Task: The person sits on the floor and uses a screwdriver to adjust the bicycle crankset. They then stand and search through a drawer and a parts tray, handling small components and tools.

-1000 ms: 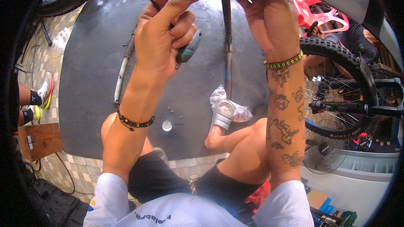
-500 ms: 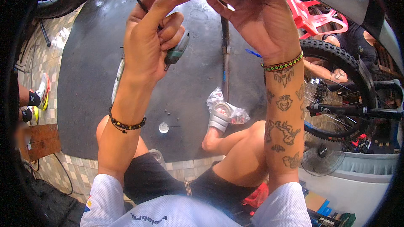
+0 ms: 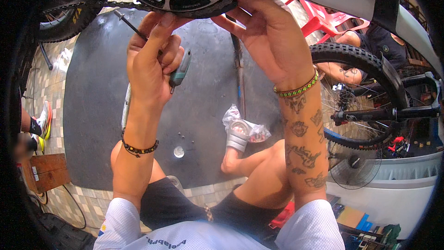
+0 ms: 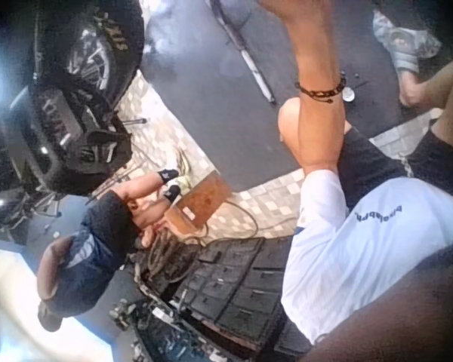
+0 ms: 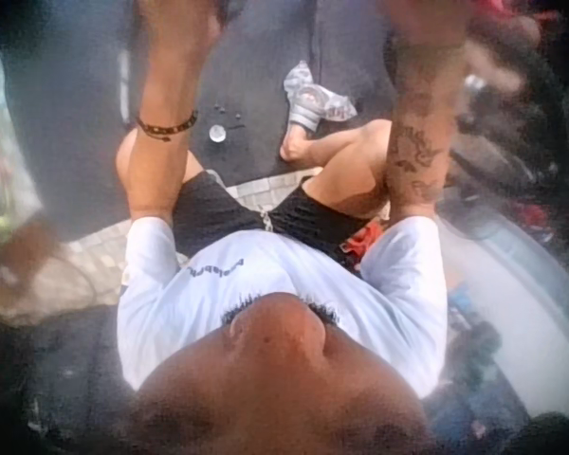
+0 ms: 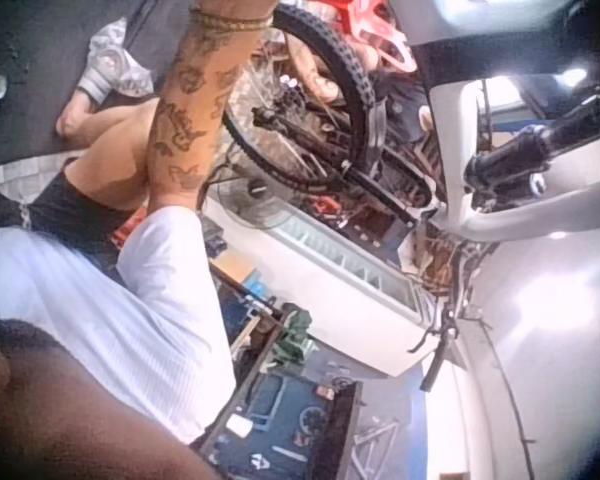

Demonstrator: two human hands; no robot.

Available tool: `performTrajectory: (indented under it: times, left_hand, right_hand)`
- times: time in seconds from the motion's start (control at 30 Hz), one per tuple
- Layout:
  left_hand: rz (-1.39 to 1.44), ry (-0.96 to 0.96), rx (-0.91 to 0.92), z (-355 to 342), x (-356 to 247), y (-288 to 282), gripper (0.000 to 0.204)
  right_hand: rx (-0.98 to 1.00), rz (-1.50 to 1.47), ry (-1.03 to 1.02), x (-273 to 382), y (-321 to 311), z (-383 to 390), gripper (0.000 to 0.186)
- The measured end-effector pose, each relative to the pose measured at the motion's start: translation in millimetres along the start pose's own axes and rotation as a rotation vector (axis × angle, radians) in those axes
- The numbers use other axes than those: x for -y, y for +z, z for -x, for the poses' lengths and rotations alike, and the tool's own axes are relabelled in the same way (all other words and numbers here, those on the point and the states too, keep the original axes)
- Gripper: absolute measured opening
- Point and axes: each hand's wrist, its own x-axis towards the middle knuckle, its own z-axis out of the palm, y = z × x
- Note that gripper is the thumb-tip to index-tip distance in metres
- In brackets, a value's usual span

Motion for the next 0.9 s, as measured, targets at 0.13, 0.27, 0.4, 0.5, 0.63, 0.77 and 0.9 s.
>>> performTrajectory:
  times: [0.13, 0.27, 0.4, 0.5, 0.63, 0.77, 0.9]
  left_hand:
    - [-0.056, 0.044, 0.053, 0, 4, -9, 0.027]
    - [0.058, -0.029, 0.022, 0, 1, -3, 0.028]
    - [0.036, -0.028, 0.029, -1, -1, -6, 0.028]
    - [0.017, -0.028, 0.027, -1, -1, -8, 0.028]
    - [-0.01, -0.044, 0.038, -2, 0, -10, 0.031]
    - [0.006, 0.02, 0.018, 1, -3, -3, 0.038]
    - [0.016, -0.012, 0.044, -3, -1, -7, 0.032]
  right_hand:
    - [-0.085, -0.164, -0.02, -17, 14, 6, 0.023]
    - [-0.103, -0.326, 0.046, -21, 23, 3, 0.018]
    - [-0.047, -0.318, 0.036, -20, 23, -1, 0.016]
    - [-0.042, -0.318, 0.041, -19, 24, -3, 0.016]
    - [-0.034, -0.299, 0.081, -14, 21, -1, 0.018]
    - [-0.015, -0.254, 0.106, -7, 16, -2, 0.022]
    - [0.049, -0.287, 0.15, -7, 7, -7, 0.023]
